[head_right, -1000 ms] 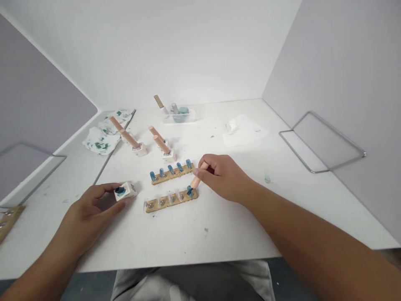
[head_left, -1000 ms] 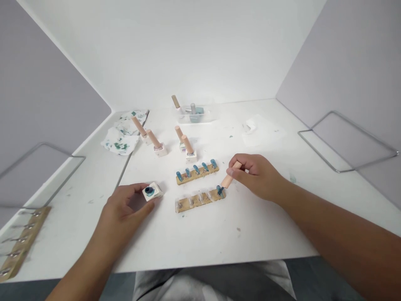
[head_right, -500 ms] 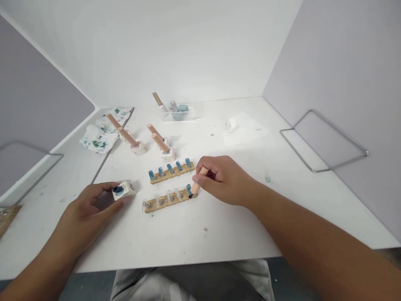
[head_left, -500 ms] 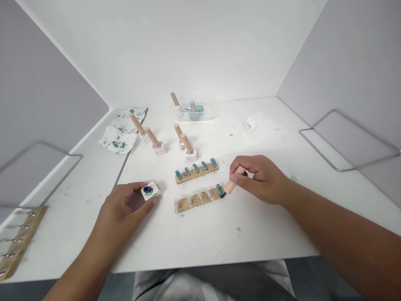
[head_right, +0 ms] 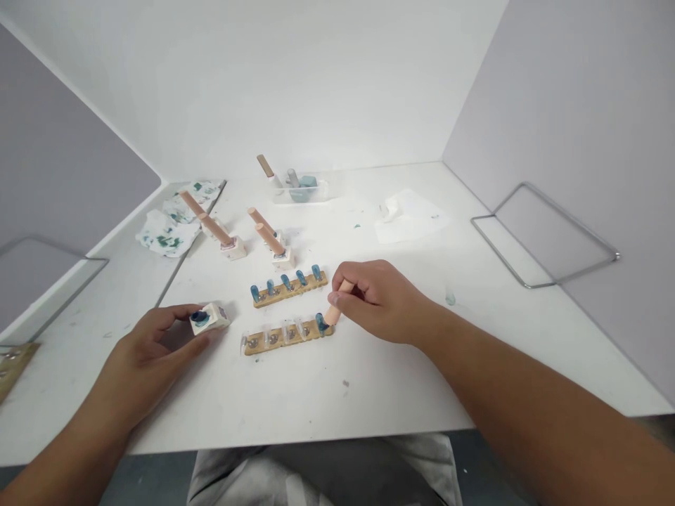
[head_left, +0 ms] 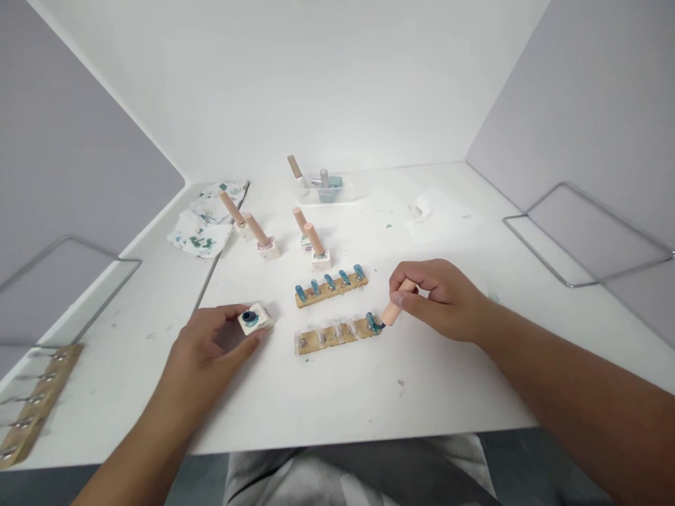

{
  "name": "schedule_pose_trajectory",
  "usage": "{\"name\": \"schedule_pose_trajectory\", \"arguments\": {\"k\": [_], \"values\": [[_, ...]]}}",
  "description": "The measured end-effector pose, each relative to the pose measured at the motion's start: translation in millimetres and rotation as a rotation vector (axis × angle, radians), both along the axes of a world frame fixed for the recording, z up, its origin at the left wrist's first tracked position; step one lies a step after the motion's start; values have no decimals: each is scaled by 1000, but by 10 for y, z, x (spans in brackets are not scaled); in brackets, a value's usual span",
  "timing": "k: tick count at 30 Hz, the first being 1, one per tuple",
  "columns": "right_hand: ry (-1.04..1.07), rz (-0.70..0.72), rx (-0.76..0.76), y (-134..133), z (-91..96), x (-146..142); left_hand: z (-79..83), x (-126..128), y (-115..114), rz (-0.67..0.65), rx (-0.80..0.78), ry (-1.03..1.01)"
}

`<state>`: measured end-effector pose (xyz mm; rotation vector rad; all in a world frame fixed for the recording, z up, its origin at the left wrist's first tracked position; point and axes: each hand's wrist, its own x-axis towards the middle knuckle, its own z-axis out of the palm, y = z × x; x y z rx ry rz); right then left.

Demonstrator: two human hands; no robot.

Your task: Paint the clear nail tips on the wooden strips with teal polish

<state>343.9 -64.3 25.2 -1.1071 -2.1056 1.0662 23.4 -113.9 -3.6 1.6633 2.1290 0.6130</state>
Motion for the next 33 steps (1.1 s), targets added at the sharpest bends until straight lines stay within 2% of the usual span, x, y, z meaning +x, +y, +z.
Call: {"name": "schedule_pose_trajectory", "arguments": {"k": [3,6,12,14,18,20,25,33], "values": [[4,5,-57,-15,54,-6,-29,-9,2,8,10,-18],[4,-23,-67,-12,60,-2,-36,-15,-10,-40,39,-22],[5,-118,-1,2,15,30,-6,-23,-111,-140,257,80],[5,-118,30,-1,12,31,-10,-27,-134,-173,224,104],[15,-121,66,-10,10,32,-37,-28,-129,-155,103,43],[22,-167,76,-7,-7,43,-53,-26,-115,-126,99,33],[-3,-143,42,14,-51,68,-56,-12,-108,-61,64,6],[-9,-144,26,20,-24,42,-17,-108,-143,-194,43,123]]}}
